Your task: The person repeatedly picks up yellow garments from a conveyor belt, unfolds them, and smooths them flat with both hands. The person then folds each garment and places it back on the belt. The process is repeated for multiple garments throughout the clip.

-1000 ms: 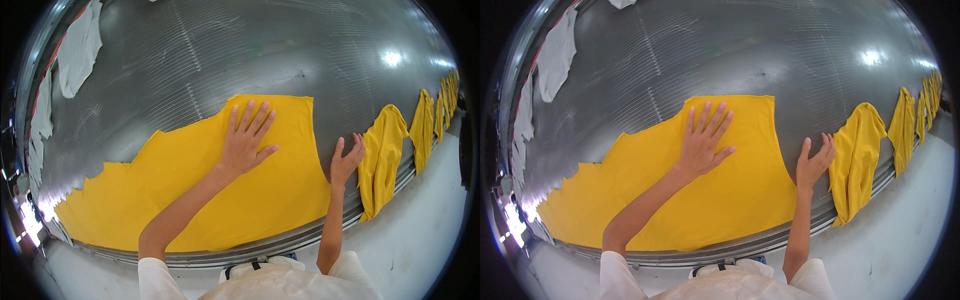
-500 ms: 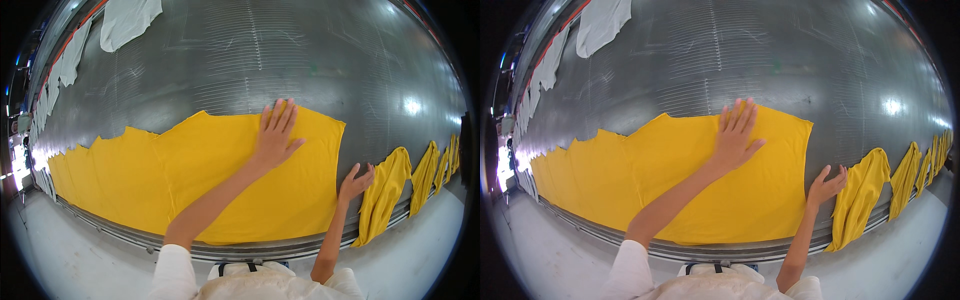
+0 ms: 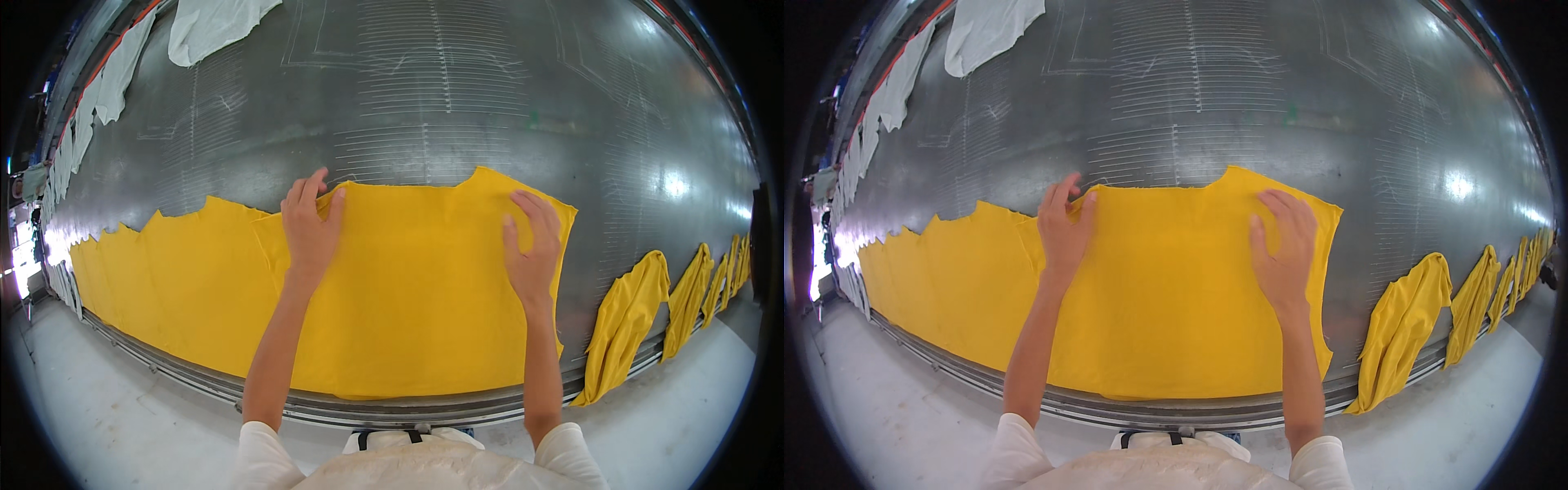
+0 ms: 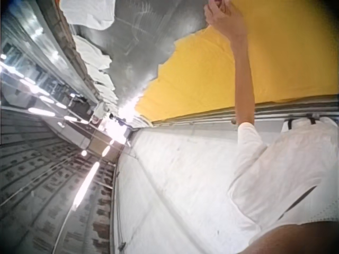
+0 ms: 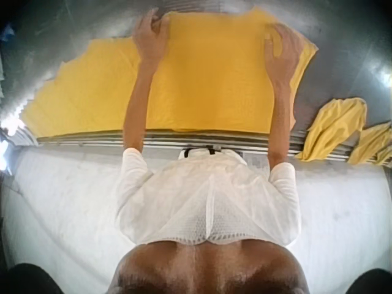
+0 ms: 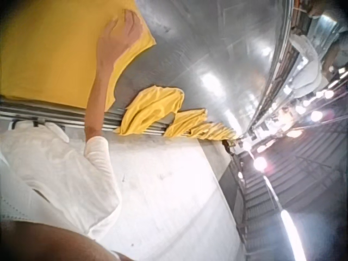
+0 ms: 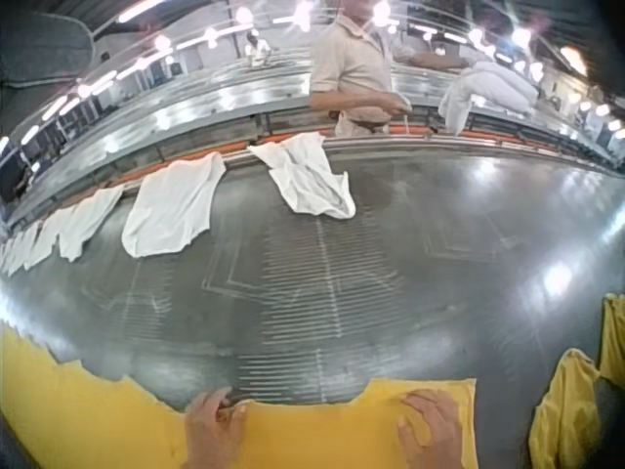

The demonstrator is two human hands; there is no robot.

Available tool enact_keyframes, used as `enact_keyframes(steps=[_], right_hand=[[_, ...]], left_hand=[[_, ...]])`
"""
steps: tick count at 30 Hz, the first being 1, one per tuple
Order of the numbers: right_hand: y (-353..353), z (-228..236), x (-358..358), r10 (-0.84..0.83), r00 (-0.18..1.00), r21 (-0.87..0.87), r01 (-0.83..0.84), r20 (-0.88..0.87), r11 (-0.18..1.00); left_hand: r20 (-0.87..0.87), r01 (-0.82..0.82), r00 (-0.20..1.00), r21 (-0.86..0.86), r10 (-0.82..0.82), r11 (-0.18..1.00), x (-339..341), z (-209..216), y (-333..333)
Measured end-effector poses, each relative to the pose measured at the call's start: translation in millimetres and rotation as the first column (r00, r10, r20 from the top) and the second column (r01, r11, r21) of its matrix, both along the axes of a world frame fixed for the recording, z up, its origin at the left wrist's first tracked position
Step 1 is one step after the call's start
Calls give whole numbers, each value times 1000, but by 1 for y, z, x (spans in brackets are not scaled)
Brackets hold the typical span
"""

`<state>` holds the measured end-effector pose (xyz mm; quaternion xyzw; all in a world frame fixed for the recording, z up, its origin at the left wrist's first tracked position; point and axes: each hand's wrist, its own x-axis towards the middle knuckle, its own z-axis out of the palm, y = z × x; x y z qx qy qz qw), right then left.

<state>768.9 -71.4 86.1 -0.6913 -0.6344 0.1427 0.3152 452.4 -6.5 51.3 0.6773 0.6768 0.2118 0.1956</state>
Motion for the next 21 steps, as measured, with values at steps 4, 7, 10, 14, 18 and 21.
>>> enact_keyframes(steps=[4, 7, 10, 14, 18, 21], right_hand=[[36, -13, -23, 103, 994, 34, -102, -30, 994], [47, -17, -25, 44, 997, 57, -41, -58, 998], [45, -21, -24, -49, 997, 36, 51, -63, 998], [39, -29, -19, -91, 995, 12, 92, -34, 996], [35, -27, -17, -98, 994, -21, 97, -46, 995], [34, -31, -18, -80, 993, -21, 79, -84, 997]], left_hand=[[-4, 138, 990, 294, -143, 946, -20, -12, 4], [233, -6, 972, 163, -33, 987, -33, -7, -11], [189, 73, 977, 153, -102, 986, -41, -6, 0], [42, 253, 965, 91, -257, 963, -30, -7, 32], [-14, 311, 950, 36, -311, 950, -35, -12, 40], [-10, 340, 940, 104, -341, 935, -37, -16, 40]])
